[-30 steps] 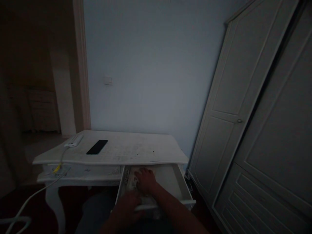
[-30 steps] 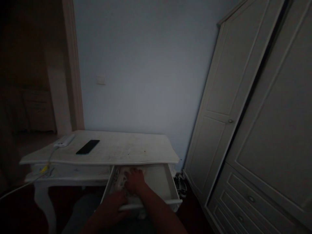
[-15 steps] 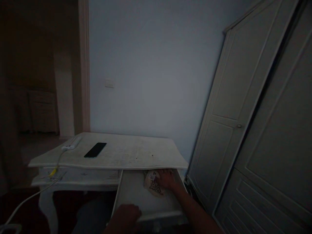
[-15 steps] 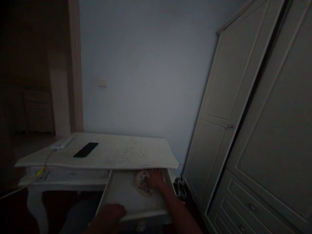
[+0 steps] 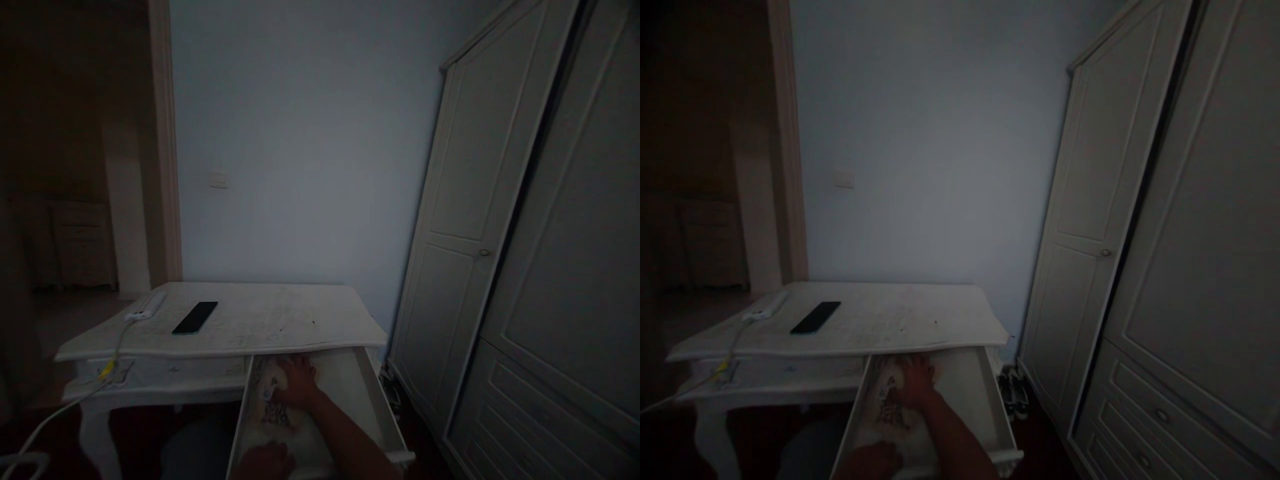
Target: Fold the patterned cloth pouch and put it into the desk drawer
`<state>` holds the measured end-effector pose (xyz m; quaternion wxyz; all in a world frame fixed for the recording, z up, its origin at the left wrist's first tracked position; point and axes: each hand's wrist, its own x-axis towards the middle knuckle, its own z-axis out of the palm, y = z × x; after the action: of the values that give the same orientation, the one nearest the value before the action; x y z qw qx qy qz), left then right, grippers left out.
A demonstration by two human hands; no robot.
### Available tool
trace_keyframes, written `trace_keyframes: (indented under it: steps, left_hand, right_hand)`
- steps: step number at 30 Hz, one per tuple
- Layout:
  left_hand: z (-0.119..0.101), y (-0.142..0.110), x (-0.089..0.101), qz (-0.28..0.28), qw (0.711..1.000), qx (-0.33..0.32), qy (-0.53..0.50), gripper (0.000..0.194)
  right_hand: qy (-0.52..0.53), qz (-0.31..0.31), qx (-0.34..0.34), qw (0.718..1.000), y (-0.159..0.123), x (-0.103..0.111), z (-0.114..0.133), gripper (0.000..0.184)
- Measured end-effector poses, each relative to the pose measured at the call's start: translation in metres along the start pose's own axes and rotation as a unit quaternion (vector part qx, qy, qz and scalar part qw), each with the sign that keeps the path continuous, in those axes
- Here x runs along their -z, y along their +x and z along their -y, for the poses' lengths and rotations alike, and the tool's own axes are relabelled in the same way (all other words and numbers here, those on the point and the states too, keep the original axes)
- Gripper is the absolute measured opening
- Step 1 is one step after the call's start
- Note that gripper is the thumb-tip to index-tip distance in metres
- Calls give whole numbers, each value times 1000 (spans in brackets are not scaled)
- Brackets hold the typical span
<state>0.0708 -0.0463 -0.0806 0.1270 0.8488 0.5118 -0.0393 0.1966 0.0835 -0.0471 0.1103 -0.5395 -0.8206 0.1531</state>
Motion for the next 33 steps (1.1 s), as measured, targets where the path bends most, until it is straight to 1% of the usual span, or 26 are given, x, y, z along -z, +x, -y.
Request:
trace_keyframes:
  steps: [2,3,4,6,8,11,12,15,17,19,21,23,25,26,28,31,33]
  left_hand:
    - [-3,1,2,0,1000,11,-8,38]
    - [-5,0,4,5,1000,12,-10,38]
    - [-7,0,6,9,1000,13,-11,37]
    - [-11,-4,11,15,1000,16,-12,36]
    - [-13,-7,15,19,1000,18,-9,35]
    - [-13,-11,18,23,999,20,-12,32]
    - [-12,-12,17,22,999,18,-17,31]
    - [-10,-12,14,11,1000,10,-27,29]
    - [-9,-12,11,14,1000,13,-20,28]
    - [-8,-12,8,11,1000,13,-13,29]
    - [-7,-12,6,5,1000,10,-12,29]
    - [-7,-12,5,2,1000,11,-11,29]
    - [-8,-11,5,6,1000,15,-9,30]
    - [-9,-11,6,7,1000,16,-9,31]
    - [-10,-11,9,9,1000,14,-12,33]
    - [-11,-13,13,12,1000,13,-15,35]
    - [-11,-14,13,2,1000,11,-20,35]
  right_hand:
    - [-4,-7,52,999,2,-16,22,102]
    - [-11,-15,71,997,3,-21,28,102]
    - [-20,-24,83,996,3,-23,31,101]
    - [-40,-40,86,995,2,-18,27,93]
    - [-54,-64,51,995,2,-6,13,78]
    - [-61,-106,-34,992,-1,12,-14,58]
    - [-63,-112,-49,991,-3,18,-23,56]
    - [-67,-117,-64,989,-11,30,-50,56]
    - [-70,-123,-81,987,-17,36,-65,53]
    - [-73,-137,-117,981,-21,41,-75,46]
    - [-75,-152,-163,972,-23,42,-78,42]
    - [-69,-158,-194,966,-20,39,-72,42]
    - [-60,-155,-196,966,-16,30,-56,45]
    - [-54,-150,-186,970,-13,24,-45,47]
    - [-36,-127,-139,981,-7,11,-19,56]
    - [-9,-66,-24,998,-2,-7,18,72]
    - [-10,-39,41,998,-3,-15,32,82]
